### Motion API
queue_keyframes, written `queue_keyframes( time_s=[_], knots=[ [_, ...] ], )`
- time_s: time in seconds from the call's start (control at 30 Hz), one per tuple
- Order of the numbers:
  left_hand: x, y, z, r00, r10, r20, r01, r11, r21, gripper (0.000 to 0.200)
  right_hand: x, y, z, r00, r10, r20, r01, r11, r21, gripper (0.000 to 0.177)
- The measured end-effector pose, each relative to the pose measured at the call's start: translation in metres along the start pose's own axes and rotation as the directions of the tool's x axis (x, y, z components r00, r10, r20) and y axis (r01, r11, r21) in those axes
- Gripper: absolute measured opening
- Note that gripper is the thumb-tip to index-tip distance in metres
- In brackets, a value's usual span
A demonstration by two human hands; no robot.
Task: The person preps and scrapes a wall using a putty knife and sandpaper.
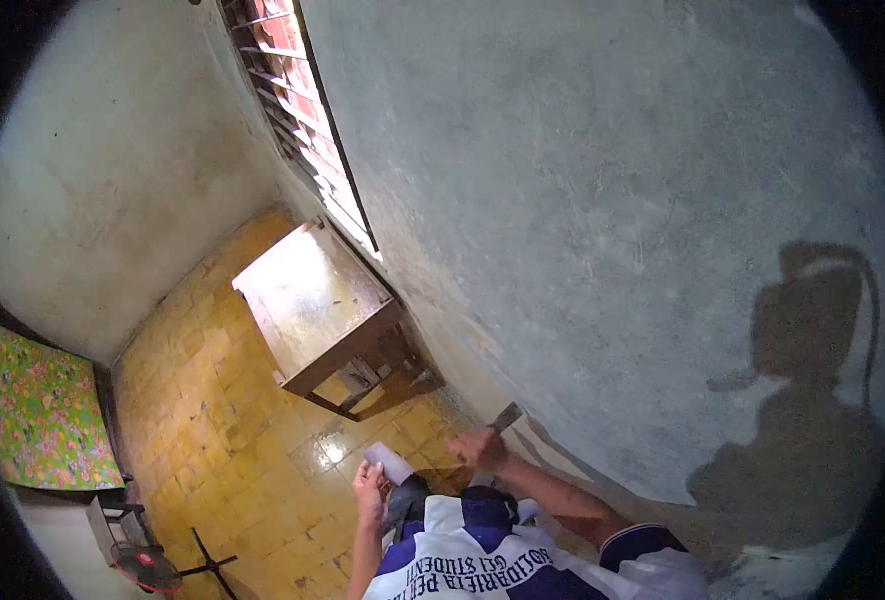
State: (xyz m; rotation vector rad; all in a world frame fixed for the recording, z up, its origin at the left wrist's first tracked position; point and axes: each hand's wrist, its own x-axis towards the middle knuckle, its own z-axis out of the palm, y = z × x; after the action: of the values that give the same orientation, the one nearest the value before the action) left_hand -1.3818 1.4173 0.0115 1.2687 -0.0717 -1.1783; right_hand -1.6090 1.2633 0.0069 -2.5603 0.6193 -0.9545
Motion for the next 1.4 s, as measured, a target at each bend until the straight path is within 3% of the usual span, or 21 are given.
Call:
queue_keyframes(
  time_s=[0.07, 0.1, 0.17, 0.27, 0.37, 0.47, 0.57, 0.77, 0.97, 1.07, 1.17, 1.27, 1.37, 1.4],
  knots=[
    [-0.002, -0.007, -0.003, 1.000, -0.003, 0.020, 0.004, 1.000, -0.028, 0.016, -0.009, 0.027, 0.015, 0.997, 0.072, 0.012, -0.073, 0.997, 0.023, 0.009],
    [-0.010, -0.005, 0.008, 0.997, -0.022, -0.071, 0.022, 1.000, 0.001, 0.011, -0.008, 0.032, 0.021, 0.995, 0.092, 0.026, -0.092, 0.996, -0.007, 0.010],
    [-0.012, -0.013, -0.005, 0.999, 0.019, -0.032, -0.019, 1.000, -0.002, 0.011, -0.012, 0.027, 0.040, 0.988, 0.142, 0.055, -0.139, 0.989, -0.053, 0.013],
    [-0.018, -0.010, -0.005, 0.997, 0.018, -0.069, -0.019, 1.000, -0.011, 0.017, -0.019, 0.011, 0.037, 0.896, 0.409, 0.175, -0.409, 0.912, -0.034, 0.016],
    [-0.016, -0.010, -0.010, 0.996, 0.009, -0.086, -0.011, 1.000, -0.025, 0.019, -0.044, 0.004, 0.038, 0.903, 0.424, 0.073, -0.430, 0.897, 0.106, 0.029],
    [-0.008, -0.003, -0.014, 0.999, -0.019, -0.030, 0.018, 0.999, -0.047, 0.021, -0.084, -0.001, 0.035, 0.883, 0.449, 0.137, -0.447, 0.893, -0.041, 0.038],
    [0.009, 0.014, -0.021, 0.998, -0.063, 0.025, 0.063, 0.998, -0.002, 0.022, -0.102, -0.019, 0.040, 0.743, 0.655, 0.137, -0.655, 0.754, -0.053, 0.037],
    [0.049, 0.048, -0.039, 0.986, -0.063, 0.155, 0.043, 0.991, 0.130, 0.017, -0.088, -0.069, 0.048, 0.642, 0.756, 0.128, -0.763, 0.614, 0.203, 0.033],
    [0.089, 0.073, -0.073, 0.960, -0.082, 0.268, 0.042, 0.988, 0.149, 0.022, -0.066, -0.097, 0.083, 0.654, 0.744, 0.136, -0.753, 0.625, 0.206, 0.034],
    [0.099, 0.089, -0.084, 0.945, -0.108, 0.308, 0.050, 0.981, 0.189, 0.015, -0.042, -0.126, 0.082, 0.445, 0.886, 0.129, -0.860, 0.383, 0.337, 0.039],
    [0.103, 0.100, -0.088, 0.948, -0.131, 0.290, 0.065, 0.972, 0.225, 0.011, -0.035, -0.130, 0.087, 0.236, 0.892, 0.384, -0.972, 0.213, 0.104, 0.045],
    [0.115, 0.104, -0.100, 0.928, -0.165, 0.334, 0.080, 0.964, 0.254, 0.011, -0.031, -0.161, 0.090, 0.478, 0.870, 0.117, -0.874, 0.459, 0.158, 0.045],
    [0.131, 0.105, -0.116, 0.900, -0.202, 0.386, 0.107, 0.961, 0.254, 0.017, -0.039, -0.170, 0.119, 0.483, 0.862, -0.154, -0.799, 0.506, 0.324, 0.031],
    [0.137, 0.104, -0.121, 0.883, -0.215, 0.417, 0.116, 0.962, 0.249, 0.020, -0.048, -0.169, 0.129, 0.516, 0.843, -0.154, -0.804, 0.538, 0.254, 0.031]
  ],
)
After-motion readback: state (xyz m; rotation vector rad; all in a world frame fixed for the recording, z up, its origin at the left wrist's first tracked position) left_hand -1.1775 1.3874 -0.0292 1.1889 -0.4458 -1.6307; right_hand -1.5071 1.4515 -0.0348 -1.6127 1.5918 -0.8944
